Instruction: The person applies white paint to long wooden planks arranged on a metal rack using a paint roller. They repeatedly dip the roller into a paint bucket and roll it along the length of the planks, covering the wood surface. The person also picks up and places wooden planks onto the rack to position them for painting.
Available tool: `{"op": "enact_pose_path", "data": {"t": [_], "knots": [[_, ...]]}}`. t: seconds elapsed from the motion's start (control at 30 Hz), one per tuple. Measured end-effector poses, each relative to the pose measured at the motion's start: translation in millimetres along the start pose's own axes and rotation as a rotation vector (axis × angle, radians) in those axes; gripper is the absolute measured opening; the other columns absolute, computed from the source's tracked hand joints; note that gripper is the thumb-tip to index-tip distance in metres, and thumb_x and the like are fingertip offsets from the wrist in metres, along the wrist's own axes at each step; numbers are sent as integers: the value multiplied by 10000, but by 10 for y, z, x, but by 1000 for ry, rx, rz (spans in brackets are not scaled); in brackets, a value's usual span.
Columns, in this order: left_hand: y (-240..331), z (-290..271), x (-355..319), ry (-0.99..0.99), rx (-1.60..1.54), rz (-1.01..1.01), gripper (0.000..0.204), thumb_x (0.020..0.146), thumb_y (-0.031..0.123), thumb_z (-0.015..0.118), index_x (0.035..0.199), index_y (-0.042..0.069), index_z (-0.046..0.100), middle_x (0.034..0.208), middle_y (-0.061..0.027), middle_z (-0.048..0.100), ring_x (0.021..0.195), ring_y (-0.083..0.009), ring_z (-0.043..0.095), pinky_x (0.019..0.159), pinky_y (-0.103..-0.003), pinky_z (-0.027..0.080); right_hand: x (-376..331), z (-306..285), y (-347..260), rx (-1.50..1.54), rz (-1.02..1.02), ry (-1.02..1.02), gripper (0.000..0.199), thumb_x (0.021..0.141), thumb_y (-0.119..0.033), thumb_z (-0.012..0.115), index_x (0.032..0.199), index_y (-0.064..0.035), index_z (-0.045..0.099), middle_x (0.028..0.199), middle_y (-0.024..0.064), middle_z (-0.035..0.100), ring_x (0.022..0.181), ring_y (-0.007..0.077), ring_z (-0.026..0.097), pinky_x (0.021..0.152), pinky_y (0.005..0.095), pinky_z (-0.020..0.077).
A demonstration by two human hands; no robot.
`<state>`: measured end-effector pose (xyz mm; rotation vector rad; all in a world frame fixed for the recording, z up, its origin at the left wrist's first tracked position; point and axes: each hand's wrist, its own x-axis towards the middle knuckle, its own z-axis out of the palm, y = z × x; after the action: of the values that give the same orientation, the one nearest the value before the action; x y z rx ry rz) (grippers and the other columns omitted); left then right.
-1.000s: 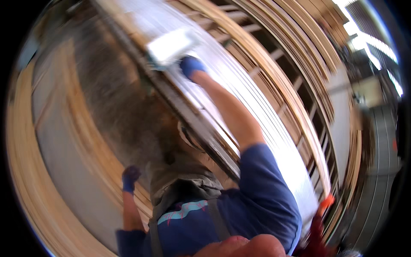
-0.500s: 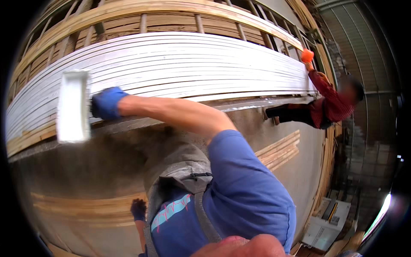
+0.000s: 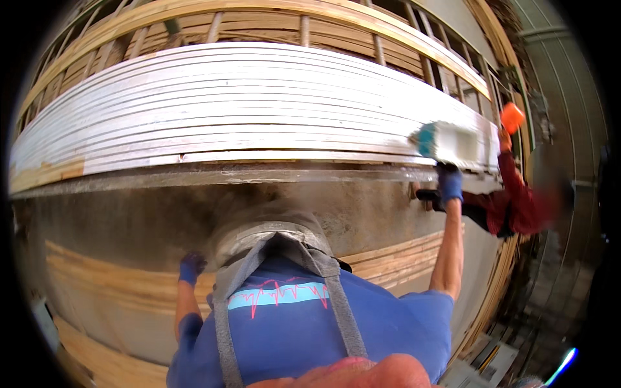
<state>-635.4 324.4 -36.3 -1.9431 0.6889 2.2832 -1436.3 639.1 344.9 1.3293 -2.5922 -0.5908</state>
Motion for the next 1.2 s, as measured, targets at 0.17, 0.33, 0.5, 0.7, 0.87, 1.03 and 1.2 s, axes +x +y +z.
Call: {"op": "enact_pose_path", "data": {"t": [0.17, 0.33, 0.5, 0.7, 0.87, 1.03, 1.2], "knots": [[-93, 415, -317, 44, -3, -43, 362, 939, 469, 553, 1105, 152, 611, 996, -78, 703, 747, -242, 665, 632, -369, 474, -270, 402, 416, 14, -82, -106, 164, 888, -126, 547, 983, -78, 673, 834, 173, 664, 764, 367, 644, 665, 463, 510], [-10, 533, -650, 162, -10, 82, 260, 950, 374, 569, 1036, 142, 649, 894, -61, 724, 694, -206, 677, 571, -314, 481, 112, 420, -745, 760, -80, 269, 229, 968, -256, 533, 918, -83, 674, 687, 120, 621, 603, 257, 624, 555, 420, 495], [-74, 470, -740, 2, -306, 213, 251, 957, 338, 552, 1048, 130, 660, 919, -67, 727, 696, -208, 684, 600, -318, 484, 796, -87, -2154, 865, -377, 86, 241, 848, -183, 644, 1025, -22, 675, 1008, 215, 693, 991, 438, 621, 816, 477, 495], [-722, -658, -739, 288, -544, 149, 268, 967, 348, 533, 1012, 123, 671, 923, -90, 722, 707, -244, 690, 597, -366, 484, 1865, -862, -4285, 893, -565, -129, 118, 819, -87, 618, 894, 1, 639, 849, 214, 674, 832, 418, 622, 697, 444, 489], [-1846, -770, -876, 460, -830, 63, 326, 984, 409, 497, 945, 108, 616, 847, -114, 695, 644, -272, 664, 524, -363, 482, 2109, -1167, -4792, 912, -516, -192, 107, 814, -72, 613, 882, 10, 627, 851, 200, 678, 842, 392, 635, 715, 450, 487], [-2538, 37, -1130, 449, -1029, 51, 309, 986, 399, 495, 930, 111, 593, 834, -117, 686, 628, -257, 650, 515, -363, 457, 2166, -1366, -4789, 939, -1008, 88, 239, 836, -193, 611, 1001, -23, 639, 917, 243, 683, 907, 459, 622, 749, 530, 498], [-2312, 1379, -891, 482, -950, 114, 283, 981, 366, 488, 940, 113, 608, 822, -99, 684, 639, -236, 658, 509, -347, 452, 2356, -1481, -4843, 735, -1056, 73, 148, 811, -136, 552, 872, -46, 653, 818, 264, 662, 785, 483, 620, 676, 560, 501]]}}
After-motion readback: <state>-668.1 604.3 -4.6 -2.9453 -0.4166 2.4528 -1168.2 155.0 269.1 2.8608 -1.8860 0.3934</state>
